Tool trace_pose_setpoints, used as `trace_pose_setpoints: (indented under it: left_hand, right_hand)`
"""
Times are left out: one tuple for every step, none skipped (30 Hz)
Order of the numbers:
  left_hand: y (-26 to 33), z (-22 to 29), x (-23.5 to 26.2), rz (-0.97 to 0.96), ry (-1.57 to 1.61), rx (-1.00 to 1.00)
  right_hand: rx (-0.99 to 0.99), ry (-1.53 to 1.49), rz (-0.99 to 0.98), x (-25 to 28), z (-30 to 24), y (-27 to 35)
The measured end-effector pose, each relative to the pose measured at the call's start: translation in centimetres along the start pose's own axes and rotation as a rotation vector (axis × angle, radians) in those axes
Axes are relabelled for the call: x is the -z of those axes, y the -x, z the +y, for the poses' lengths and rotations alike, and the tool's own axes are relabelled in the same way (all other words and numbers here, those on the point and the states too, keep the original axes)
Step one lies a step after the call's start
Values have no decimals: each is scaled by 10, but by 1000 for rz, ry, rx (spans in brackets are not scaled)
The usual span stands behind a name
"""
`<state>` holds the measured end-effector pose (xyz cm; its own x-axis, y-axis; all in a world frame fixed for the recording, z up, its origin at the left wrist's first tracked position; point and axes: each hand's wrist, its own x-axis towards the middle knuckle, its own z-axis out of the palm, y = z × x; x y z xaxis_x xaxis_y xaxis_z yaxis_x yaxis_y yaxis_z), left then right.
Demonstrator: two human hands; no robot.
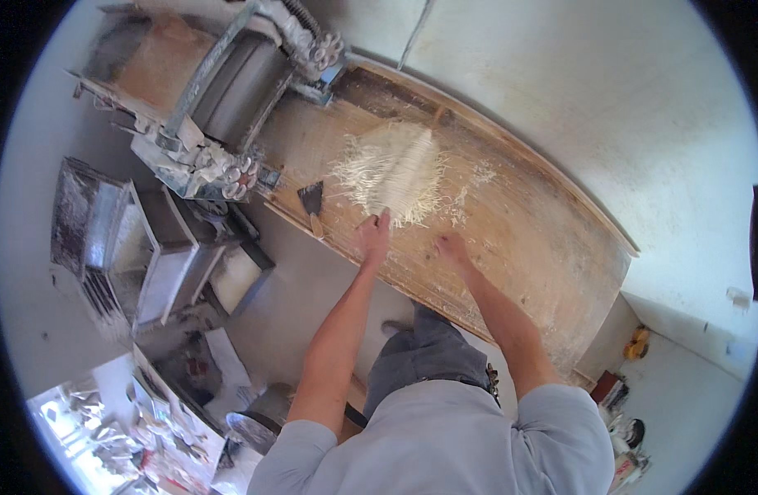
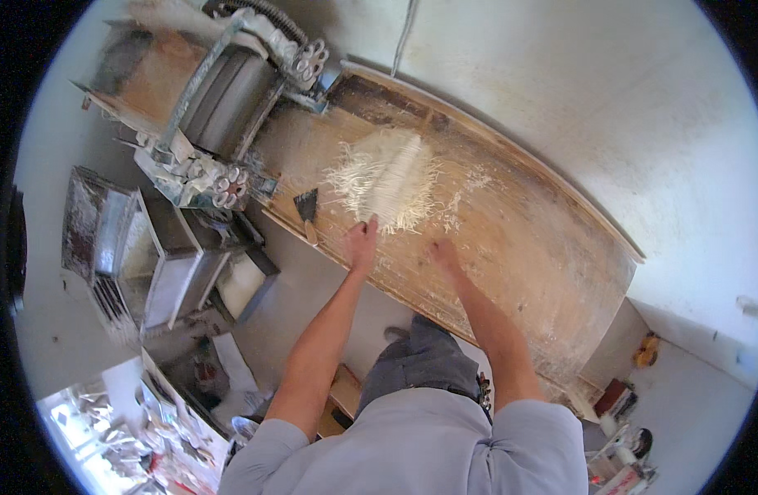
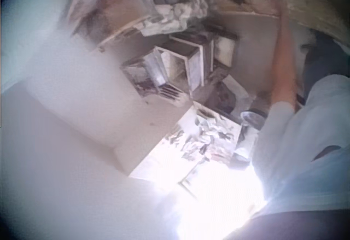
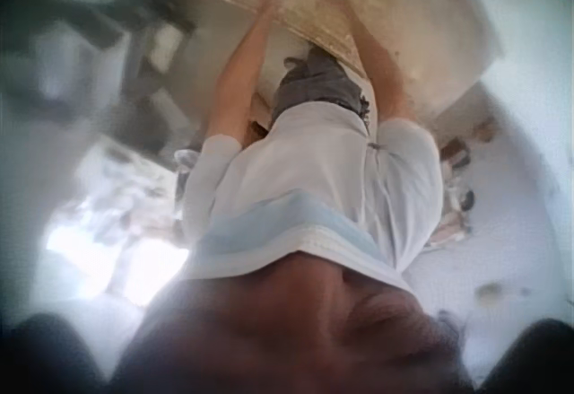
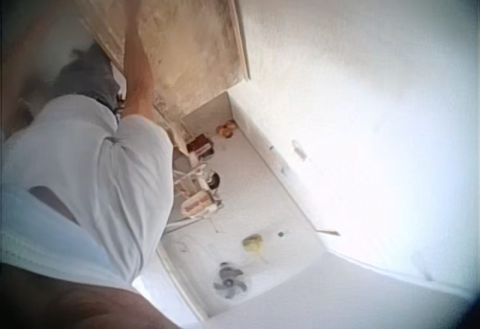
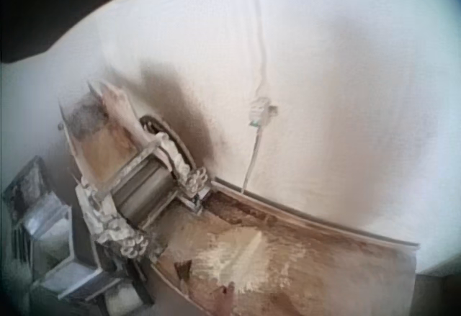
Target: The person removes a large sheet of dough from a wooden rack, feeds it through a dough sheeter, and collects the resulting noodles. They repeat this with a second sheet, then gather the noodles and place them on a wooden board. Finally, they use a scraper to clean flour from a metal tray.
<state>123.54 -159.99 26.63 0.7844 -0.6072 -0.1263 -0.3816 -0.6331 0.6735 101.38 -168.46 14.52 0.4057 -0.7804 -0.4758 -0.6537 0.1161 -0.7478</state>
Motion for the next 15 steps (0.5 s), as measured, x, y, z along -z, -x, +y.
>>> trace_pose_setpoints:
  left_hand:
    - [-1,-11,-14,-71,29,41]
    - [-1,-19,-24,-165,47,101]
    - [-2,-24,-29,-200,57,80]
    - [-2,-28,-30,-264,59,78]
    - [-2,-31,-26,-314,58,80]
    - [-1,-34,-19,-378,170,107]
    - [-1,-38,-10,-417,281,138]
    - [-1,-44,2,-469,391,189]
    - [0,-54,17,-420,224,112]
    - [5,-69,36,-374,203,102]
    - [6,-84,52,-334,192,78]
    - [7,-99,68,-301,169,59]
    - [12,-118,86,-274,194,83]
    - [22,-141,109,-247,208,116]
    - [37,-161,130,-184,244,122]
  right_hand:
    - [-3,-39,-26,2,8,17]
    - [-59,-52,-64,6,11,32]
    - [1,-67,-67,9,7,45]
    - [43,-72,-69,14,0,56]
    - [65,-67,-66,16,-13,65]
    - [88,-116,-64,16,-29,72]
    - [95,-153,-63,14,-49,76]
    - [36,-163,-75,8,-71,77]
    - [115,-295,-155,0,-94,78]
    - [117,-398,-235,-12,-116,78]
    - [120,-576,-346,-28,-139,71]
    - [233,-327,-292,-50,-160,61]
    - [351,-157,-269,-75,-180,48]
    - [509,-20,-235,-102,-196,34]
    - [588,-138,-227,-136,-211,21]
